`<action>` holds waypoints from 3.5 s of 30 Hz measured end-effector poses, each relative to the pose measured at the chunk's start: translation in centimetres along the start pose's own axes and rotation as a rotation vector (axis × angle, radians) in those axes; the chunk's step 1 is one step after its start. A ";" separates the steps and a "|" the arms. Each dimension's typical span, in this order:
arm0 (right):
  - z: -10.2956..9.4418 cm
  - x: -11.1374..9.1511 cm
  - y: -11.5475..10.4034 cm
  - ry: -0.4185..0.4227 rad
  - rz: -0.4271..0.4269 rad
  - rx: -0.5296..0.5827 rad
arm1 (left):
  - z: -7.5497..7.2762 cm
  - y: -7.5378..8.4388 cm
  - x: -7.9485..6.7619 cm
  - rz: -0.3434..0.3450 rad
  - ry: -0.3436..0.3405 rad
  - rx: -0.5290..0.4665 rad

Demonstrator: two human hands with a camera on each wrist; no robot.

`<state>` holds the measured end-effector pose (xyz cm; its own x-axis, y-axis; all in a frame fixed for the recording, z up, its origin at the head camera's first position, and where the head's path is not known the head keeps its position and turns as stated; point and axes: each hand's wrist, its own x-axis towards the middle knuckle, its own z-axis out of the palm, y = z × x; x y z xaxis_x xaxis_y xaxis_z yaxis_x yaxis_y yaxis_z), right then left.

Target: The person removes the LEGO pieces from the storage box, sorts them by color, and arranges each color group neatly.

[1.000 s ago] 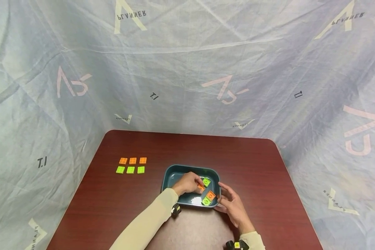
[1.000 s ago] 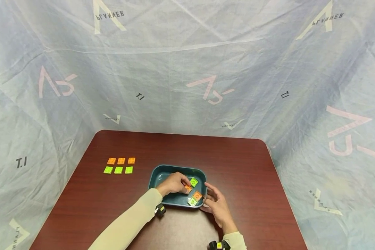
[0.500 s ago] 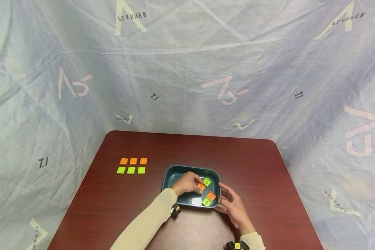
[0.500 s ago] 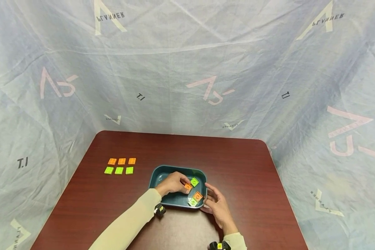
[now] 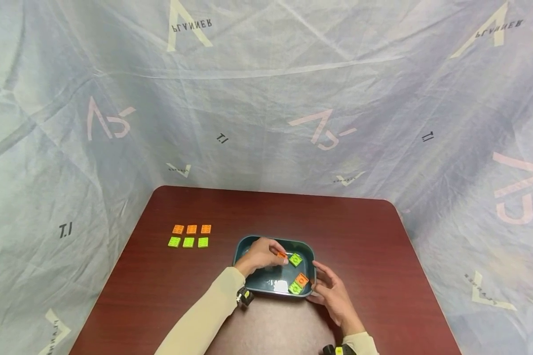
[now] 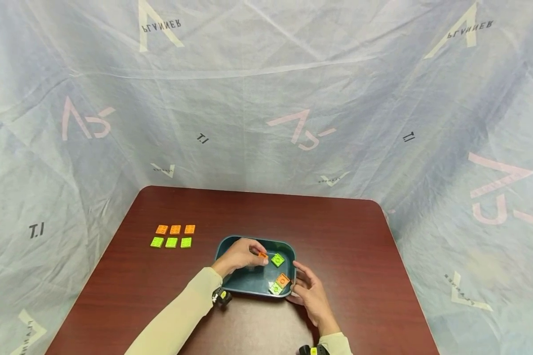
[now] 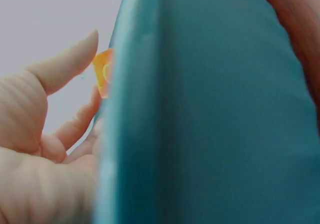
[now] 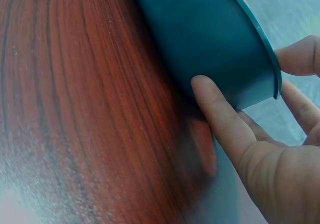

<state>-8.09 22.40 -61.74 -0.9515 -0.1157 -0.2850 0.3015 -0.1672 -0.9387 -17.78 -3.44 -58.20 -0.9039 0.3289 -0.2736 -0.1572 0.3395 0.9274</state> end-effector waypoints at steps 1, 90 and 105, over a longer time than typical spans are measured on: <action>0.0 -0.1 0.0 0.001 0.002 0.001 | -0.2 0.0 0.0 -0.003 0.002 -0.021; 0.4 0.0 0.1 0.041 0.007 0.002 | -8.1 -7.8 1.9 -0.086 1.029 -0.021; 0.6 0.0 -0.1 0.059 -0.007 -0.006 | -7.8 -7.9 2.3 -0.095 1.057 0.047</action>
<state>-8.05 21.84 -61.58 -0.9556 -0.0569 -0.2890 0.2945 -0.1617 -0.9419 -21.75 -12.23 -64.14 -0.7787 -0.6262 0.0376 -0.2498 0.3644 0.8971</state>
